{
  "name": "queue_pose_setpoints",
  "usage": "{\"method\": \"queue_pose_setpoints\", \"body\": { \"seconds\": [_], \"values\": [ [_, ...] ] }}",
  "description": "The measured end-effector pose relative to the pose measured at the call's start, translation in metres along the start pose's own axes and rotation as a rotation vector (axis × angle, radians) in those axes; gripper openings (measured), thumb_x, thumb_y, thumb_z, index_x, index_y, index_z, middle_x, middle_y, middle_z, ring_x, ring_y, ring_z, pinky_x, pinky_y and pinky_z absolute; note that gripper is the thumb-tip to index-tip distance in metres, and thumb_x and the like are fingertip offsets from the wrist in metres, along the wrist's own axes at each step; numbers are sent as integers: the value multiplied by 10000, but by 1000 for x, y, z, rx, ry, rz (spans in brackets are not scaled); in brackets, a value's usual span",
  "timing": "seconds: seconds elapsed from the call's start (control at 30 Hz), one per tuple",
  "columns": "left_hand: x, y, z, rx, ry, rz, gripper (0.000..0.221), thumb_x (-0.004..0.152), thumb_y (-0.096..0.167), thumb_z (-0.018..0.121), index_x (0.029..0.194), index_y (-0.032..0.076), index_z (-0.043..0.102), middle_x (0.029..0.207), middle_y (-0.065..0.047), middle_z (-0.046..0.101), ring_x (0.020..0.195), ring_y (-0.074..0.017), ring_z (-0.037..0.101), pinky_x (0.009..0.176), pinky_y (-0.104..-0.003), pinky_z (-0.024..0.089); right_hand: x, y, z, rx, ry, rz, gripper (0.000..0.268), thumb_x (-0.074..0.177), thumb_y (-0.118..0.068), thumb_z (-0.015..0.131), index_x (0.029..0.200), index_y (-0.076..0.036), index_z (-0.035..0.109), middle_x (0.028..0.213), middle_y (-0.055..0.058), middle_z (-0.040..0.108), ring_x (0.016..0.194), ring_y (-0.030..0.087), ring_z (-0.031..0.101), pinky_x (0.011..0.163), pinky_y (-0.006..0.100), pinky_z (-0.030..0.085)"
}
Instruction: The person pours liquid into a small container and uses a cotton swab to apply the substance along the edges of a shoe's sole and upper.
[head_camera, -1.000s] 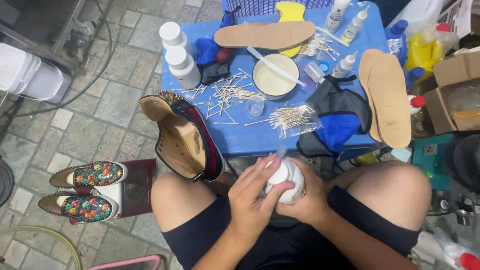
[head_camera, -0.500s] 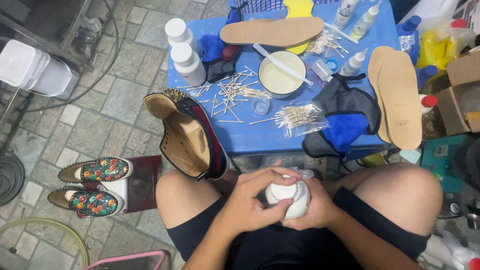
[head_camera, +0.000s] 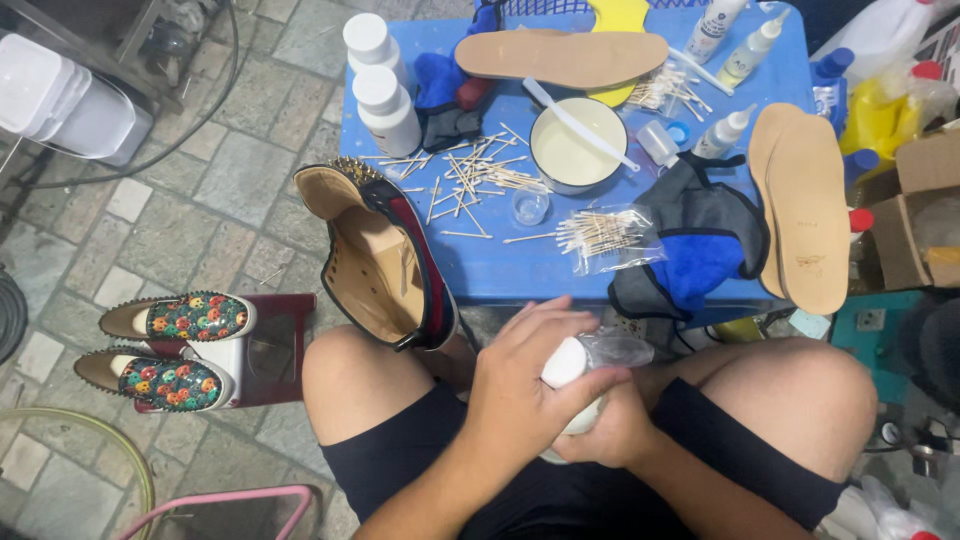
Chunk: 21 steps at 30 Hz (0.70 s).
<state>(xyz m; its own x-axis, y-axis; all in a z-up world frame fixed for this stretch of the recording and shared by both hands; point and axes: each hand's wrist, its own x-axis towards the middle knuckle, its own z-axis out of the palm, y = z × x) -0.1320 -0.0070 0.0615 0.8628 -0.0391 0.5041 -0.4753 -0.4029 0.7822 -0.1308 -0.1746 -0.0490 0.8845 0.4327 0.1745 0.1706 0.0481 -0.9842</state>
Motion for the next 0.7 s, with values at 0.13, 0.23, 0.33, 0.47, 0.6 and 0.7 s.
{"method": "queue_pose_setpoints", "body": {
  "seconds": [0.13,0.23,0.33,0.47,0.6,0.7],
  "values": [
    [-10,-11,0,-292,-228,-121,123,946,182,733,1005,83,693,1034,-57,780,1220,-295,755,1154,-457,531,-4,24,-8,-282,-83,-119,678,573,-322,909,1156,-87,655,1104,55,718,1035,188,730,887,349,599],
    [-2,-29,-15,-465,-496,-27,122,969,190,732,977,91,661,1049,-51,779,1277,-300,734,1216,-471,475,-6,35,-20,-275,-222,-153,728,549,-356,963,1156,-92,660,1107,68,694,1044,197,700,885,360,581],
    [10,-29,-20,-513,-603,43,121,959,178,736,981,86,661,1088,-71,769,1308,-314,700,1220,-468,449,-3,37,-24,-356,-370,-108,759,563,-352,978,1201,-93,657,1156,86,679,1104,227,670,912,376,557],
    [11,5,-32,-171,-389,66,345,823,197,780,1085,5,665,1225,-178,704,1269,-392,633,1079,-458,485,8,30,-26,-143,-400,55,801,602,-254,955,1301,-75,607,1256,126,660,1191,280,656,997,409,535],
    [15,21,-71,99,-85,-172,149,892,160,725,974,38,697,1073,-100,764,995,-237,765,856,-322,577,30,66,-21,-150,-344,194,1013,552,-236,918,1426,-105,423,1309,108,656,1235,271,645,1028,398,496],
    [33,2,-104,457,117,-376,144,946,124,647,940,-7,706,878,-158,738,802,-274,752,726,-367,562,41,130,-23,-373,-374,179,997,546,-192,901,1436,-113,460,1316,124,667,1237,302,643,1026,416,506]
  ]
}}
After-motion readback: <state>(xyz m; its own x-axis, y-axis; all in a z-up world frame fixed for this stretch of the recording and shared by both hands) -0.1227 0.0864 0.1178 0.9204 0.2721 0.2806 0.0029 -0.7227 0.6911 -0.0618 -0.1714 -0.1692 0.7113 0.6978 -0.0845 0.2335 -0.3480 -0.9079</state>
